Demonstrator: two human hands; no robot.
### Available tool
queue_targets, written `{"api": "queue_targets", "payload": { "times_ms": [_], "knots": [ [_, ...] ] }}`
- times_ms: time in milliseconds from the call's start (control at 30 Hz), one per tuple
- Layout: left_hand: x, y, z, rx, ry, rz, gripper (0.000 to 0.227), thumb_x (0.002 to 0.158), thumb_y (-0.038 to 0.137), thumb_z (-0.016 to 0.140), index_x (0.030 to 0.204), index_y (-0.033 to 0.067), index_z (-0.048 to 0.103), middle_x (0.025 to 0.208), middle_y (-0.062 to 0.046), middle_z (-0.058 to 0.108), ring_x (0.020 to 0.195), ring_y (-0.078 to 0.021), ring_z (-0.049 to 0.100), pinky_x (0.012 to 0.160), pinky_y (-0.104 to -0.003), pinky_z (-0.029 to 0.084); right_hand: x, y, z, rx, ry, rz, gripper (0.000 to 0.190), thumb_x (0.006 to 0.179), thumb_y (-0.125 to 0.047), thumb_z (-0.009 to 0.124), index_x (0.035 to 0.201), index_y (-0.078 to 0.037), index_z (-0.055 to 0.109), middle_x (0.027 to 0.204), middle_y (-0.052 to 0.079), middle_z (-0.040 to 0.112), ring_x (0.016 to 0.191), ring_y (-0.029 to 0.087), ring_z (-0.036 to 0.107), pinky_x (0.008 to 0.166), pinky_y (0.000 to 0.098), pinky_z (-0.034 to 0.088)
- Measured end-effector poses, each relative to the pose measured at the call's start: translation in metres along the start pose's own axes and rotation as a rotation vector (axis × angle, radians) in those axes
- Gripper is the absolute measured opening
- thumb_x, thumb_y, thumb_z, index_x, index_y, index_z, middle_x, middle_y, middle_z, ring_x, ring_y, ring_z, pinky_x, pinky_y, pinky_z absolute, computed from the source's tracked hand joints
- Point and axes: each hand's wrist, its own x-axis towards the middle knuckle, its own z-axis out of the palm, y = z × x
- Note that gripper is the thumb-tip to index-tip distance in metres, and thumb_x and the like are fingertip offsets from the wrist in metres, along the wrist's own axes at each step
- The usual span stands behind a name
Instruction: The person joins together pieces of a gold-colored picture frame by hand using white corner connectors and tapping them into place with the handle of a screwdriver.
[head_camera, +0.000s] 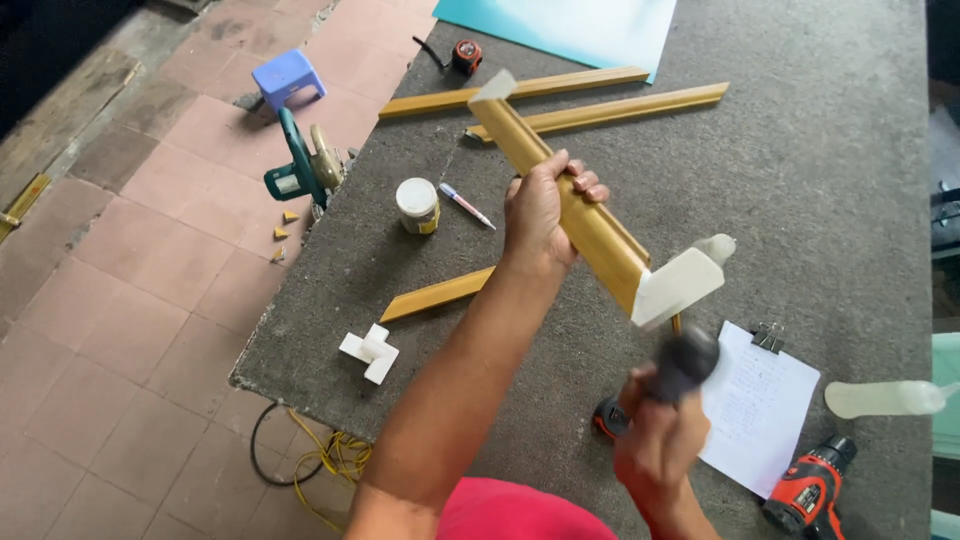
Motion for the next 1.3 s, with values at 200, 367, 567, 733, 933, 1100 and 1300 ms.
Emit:
{"api": "queue_targets", "payload": {
  "times_ms": [200, 367, 567, 733, 933, 1100, 1300],
  "knots": [
    [-0.005, 0.002, 0.002, -0.006, 0.048, 0.026, 0.018, 0.103, -0.005, 0.059, 0.096, 0.0060, 0.047, 0.074, -0.008, 0.054, 0.054, -0.0171, 0.052, 0.045, -0.031, 0.045, -0.018, 0.003, 0.004, 0.838, 0.246, -0.393, 0.041, 0.124, -0.063, 0.054, 0.137, -0.025, 0.054, 0.083, 0.002, 0.041, 0.071, 0.021, 0.033, 0.071, 0.0438, 0.037],
    [-0.015, -0.005, 0.008, 0.027, 0.071, 0.028, 0.022, 0.103, -0.006, 0.060, 0.095, 0.0059, 0.044, 0.073, -0.010, 0.053, 0.054, -0.0172, 0.052, 0.046, -0.032, 0.044, 0.002, -0.034, 0.021, 0.834, 0.296, -0.127, 0.045, 0.108, -0.054, 0.077, 0.101, -0.012, 0.061, 0.061, 0.002, 0.030, 0.056, 0.014, 0.028, 0.060, 0.0349, 0.025],
    [-0.010, -0.010, 0.003, 0.026, 0.161, -0.003, 0.022, 0.104, -0.006, 0.059, 0.096, 0.0069, 0.043, 0.072, -0.009, 0.053, 0.054, -0.0175, 0.053, 0.044, -0.032, 0.046, -0.011, 0.012, 0.028, 0.968, 0.136, 0.068, 0.060, 0.095, -0.059, 0.088, 0.092, -0.006, 0.060, 0.069, 0.001, 0.038, 0.062, 0.014, 0.031, 0.061, 0.0350, 0.024],
    [-0.002, -0.015, -0.004, 0.078, 0.159, -0.005, 0.023, 0.104, -0.006, 0.059, 0.089, 0.0056, 0.045, 0.069, -0.009, 0.051, 0.053, -0.0180, 0.052, 0.047, -0.034, 0.047, -0.038, 0.095, 0.036, 0.898, 0.190, 0.297, 0.015, 0.092, -0.012, 0.067, 0.101, -0.012, 0.055, 0.084, 0.000, 0.048, 0.075, 0.015, 0.046, 0.070, 0.0335, 0.036],
    [-0.001, -0.020, -0.007, 0.089, 0.204, 0.017, 0.022, 0.101, -0.010, 0.057, 0.101, 0.0065, 0.042, 0.073, -0.010, 0.053, 0.055, -0.0179, 0.053, 0.047, -0.035, 0.047, -0.045, 0.097, 0.037, 0.804, 0.244, 0.126, 0.049, 0.105, -0.055, 0.074, 0.125, -0.014, 0.057, 0.093, 0.004, 0.056, 0.080, 0.015, 0.051, 0.074, 0.0316, 0.045],
    [-0.004, -0.023, -0.006, 0.113, 0.238, 0.021, 0.028, 0.097, -0.012, 0.056, 0.106, 0.0082, 0.039, 0.078, -0.013, 0.054, 0.057, -0.0187, 0.054, 0.047, -0.036, 0.048, -0.016, 0.035, 0.035, 0.849, 0.162, -0.080, 0.040, 0.112, -0.051, 0.067, 0.111, -0.015, 0.050, 0.073, -0.002, 0.029, 0.064, 0.013, 0.029, 0.062, 0.0339, 0.027],
    [-0.006, -0.005, -0.036, 0.274, 0.182, -0.034, 0.028, 0.107, 0.003, 0.067, 0.109, 0.0112, 0.040, 0.082, -0.012, 0.058, 0.056, -0.0205, 0.058, 0.046, -0.037, 0.053, 0.000, -0.002, 0.020, 0.786, 0.232, -0.037, 0.043, 0.115, -0.054, 0.062, 0.106, -0.014, 0.049, 0.066, -0.001, 0.028, 0.056, 0.012, 0.029, 0.057, 0.0320, 0.028]
  ]
}}
